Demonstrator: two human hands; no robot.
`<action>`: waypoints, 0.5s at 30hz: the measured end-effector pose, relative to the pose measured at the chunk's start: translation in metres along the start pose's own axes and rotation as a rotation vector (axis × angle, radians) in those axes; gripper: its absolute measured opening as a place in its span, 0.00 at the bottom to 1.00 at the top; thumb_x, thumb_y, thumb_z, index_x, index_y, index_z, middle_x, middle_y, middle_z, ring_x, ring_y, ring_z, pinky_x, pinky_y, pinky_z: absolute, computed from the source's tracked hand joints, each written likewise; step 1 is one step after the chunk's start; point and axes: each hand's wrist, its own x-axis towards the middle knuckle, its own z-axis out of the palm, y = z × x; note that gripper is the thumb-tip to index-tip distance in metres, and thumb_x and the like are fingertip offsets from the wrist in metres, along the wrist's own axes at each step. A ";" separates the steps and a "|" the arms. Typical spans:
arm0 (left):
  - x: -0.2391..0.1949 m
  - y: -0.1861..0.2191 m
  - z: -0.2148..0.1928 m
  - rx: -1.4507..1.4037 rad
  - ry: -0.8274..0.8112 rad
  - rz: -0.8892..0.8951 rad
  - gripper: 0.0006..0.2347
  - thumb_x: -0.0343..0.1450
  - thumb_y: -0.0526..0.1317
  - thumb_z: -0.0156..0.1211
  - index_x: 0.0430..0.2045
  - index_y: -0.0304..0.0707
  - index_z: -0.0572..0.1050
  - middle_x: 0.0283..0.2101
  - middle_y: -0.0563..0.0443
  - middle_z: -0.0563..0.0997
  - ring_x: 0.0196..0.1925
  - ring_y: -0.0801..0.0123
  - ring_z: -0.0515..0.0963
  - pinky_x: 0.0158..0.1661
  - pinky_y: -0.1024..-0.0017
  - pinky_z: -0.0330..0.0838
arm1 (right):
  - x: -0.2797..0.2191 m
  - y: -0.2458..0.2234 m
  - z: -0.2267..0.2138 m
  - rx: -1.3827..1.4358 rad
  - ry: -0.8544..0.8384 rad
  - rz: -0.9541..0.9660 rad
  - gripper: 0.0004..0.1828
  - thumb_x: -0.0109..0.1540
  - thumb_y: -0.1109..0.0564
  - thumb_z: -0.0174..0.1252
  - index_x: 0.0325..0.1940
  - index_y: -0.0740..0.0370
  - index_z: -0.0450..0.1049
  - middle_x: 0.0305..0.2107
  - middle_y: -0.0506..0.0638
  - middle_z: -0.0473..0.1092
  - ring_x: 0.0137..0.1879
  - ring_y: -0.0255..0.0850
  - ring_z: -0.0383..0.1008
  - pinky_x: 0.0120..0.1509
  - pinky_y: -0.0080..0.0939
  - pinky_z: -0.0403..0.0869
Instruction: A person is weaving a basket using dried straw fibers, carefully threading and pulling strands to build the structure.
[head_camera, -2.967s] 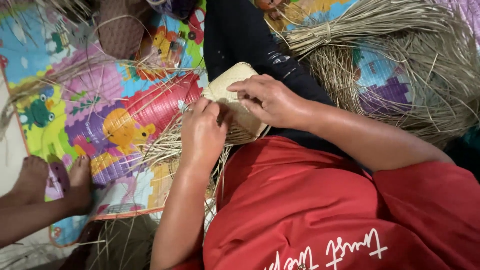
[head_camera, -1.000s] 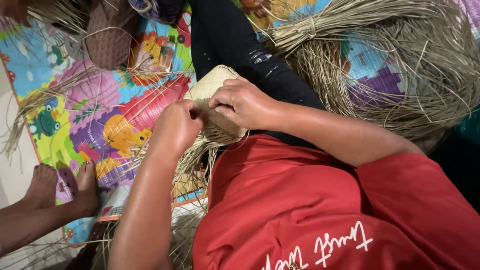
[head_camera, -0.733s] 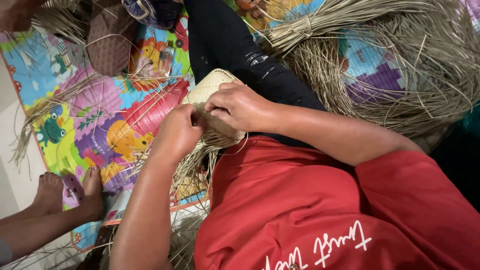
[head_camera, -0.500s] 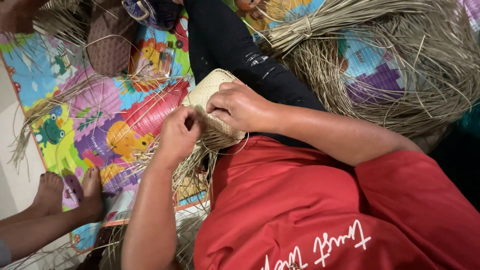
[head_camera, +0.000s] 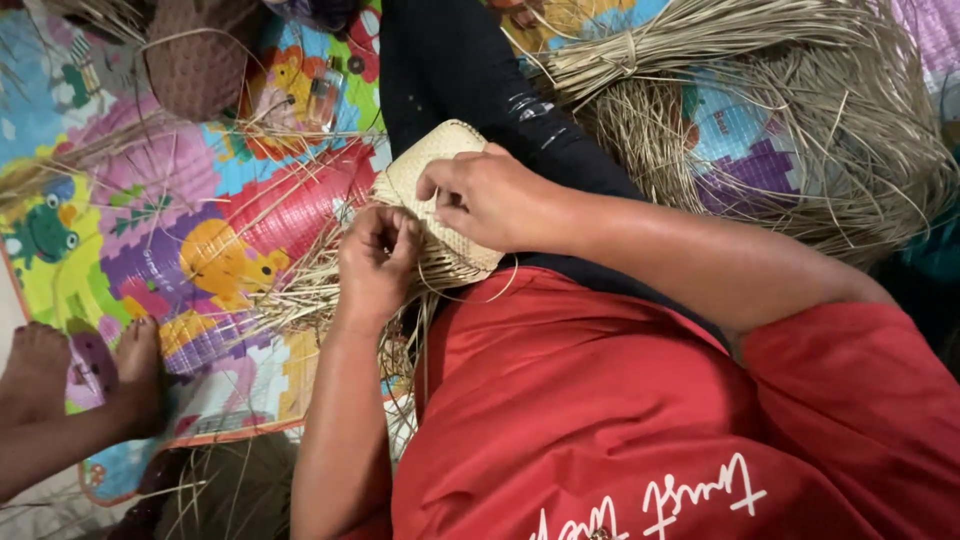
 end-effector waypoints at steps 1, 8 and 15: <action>-0.001 -0.001 0.002 -0.006 0.006 -0.001 0.05 0.74 0.27 0.58 0.27 0.32 0.72 0.29 0.44 0.76 0.29 0.66 0.76 0.28 0.71 0.72 | 0.000 0.003 0.003 -0.005 -0.007 -0.001 0.11 0.61 0.50 0.63 0.46 0.47 0.73 0.29 0.45 0.75 0.45 0.46 0.77 0.56 0.47 0.64; 0.000 -0.006 0.008 0.055 0.086 0.126 0.05 0.73 0.29 0.63 0.27 0.35 0.74 0.26 0.46 0.74 0.27 0.60 0.73 0.29 0.69 0.67 | -0.012 0.003 0.010 -0.056 0.107 -0.038 0.08 0.58 0.49 0.68 0.39 0.47 0.77 0.29 0.44 0.74 0.41 0.43 0.77 0.54 0.44 0.65; -0.011 0.007 0.020 0.022 0.149 0.117 0.04 0.74 0.31 0.61 0.29 0.36 0.76 0.27 0.46 0.73 0.29 0.61 0.72 0.32 0.68 0.68 | -0.020 -0.002 0.010 -0.130 0.258 -0.314 0.03 0.65 0.56 0.63 0.43 0.55 0.79 0.35 0.48 0.76 0.44 0.47 0.75 0.51 0.46 0.68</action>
